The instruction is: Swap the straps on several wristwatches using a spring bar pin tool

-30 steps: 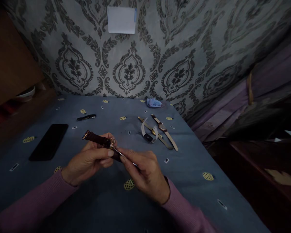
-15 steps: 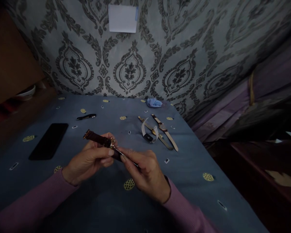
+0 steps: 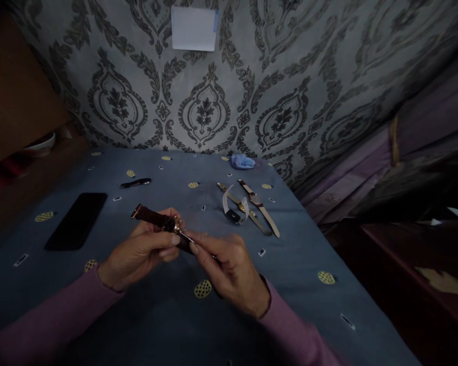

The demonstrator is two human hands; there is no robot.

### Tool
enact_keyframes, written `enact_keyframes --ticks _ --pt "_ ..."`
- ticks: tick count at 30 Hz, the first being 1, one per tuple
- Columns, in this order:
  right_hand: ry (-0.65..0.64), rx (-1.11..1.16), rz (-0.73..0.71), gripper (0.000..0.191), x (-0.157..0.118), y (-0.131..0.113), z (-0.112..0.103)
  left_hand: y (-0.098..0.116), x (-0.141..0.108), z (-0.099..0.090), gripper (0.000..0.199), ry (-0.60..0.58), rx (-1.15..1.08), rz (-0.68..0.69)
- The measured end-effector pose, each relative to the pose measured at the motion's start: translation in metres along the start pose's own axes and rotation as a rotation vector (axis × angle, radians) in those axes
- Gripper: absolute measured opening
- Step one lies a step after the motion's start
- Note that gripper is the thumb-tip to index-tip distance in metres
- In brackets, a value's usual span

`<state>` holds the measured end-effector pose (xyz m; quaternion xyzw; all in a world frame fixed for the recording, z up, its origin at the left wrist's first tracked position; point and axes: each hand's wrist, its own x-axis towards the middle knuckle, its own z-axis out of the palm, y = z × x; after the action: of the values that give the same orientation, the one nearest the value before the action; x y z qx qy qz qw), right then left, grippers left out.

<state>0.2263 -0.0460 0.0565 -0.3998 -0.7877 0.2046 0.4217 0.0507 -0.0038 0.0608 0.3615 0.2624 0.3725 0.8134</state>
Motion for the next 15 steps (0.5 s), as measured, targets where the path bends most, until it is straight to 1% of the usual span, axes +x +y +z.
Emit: enact_keyframes --ticks 3,15 --pt "-0.005 0.009 0.014 0.032 0.0000 -0.0012 -0.0003 -0.0002 0.0000 0.0003 0.026 0.007 -0.005 -0.007" --pt "0.010 0.002 -0.014 0.032 -0.0012 0.0015 0.0010 0.0009 -0.0009 0.0004 0.026 0.003 -0.007 -0.008"
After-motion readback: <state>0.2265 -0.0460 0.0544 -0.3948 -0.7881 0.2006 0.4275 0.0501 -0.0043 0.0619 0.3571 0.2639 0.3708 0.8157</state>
